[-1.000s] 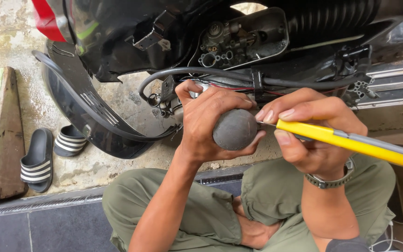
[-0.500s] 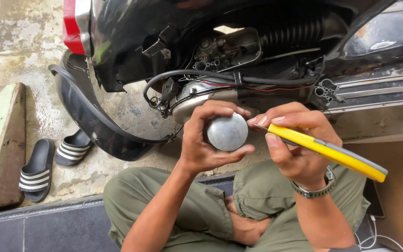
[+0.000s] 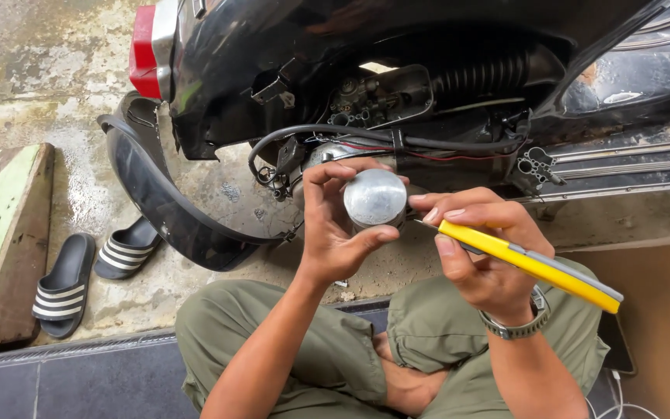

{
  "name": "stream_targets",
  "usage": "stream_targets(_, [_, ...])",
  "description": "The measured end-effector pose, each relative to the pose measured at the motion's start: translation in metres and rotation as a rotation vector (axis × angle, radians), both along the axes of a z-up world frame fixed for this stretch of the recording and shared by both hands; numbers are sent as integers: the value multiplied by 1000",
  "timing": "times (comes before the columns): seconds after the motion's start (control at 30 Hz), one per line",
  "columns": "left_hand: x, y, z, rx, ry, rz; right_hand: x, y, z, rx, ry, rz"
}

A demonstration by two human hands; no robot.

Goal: Scraping carbon buildup off a motorcycle piston head using a utility knife

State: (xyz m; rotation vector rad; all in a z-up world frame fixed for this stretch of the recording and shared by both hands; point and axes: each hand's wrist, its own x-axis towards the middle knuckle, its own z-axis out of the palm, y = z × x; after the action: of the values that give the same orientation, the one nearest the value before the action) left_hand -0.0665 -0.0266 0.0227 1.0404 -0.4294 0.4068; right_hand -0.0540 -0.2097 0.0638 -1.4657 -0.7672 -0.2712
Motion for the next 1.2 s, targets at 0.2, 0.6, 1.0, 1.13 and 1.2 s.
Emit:
stream_targets(0.2, [-2, 3, 6, 161, -4, -9, 0, 5, -1, -5, 41, -8])
stream_targets(0.6, [7, 15, 5, 572, 27, 288, 8, 3, -19, 34, 49, -39])
stream_targets(1.0, [23, 31, 1, 679, -1, 226, 25, 13, -23, -39, 41, -26])
stream_targets(1.13, [25, 37, 0, 707, 3, 205, 28, 17, -27, -50, 46, -15])
stream_targets(1.2, [26, 40, -5, 702, -26, 169, 29, 18, -30, -60, -6, 16])
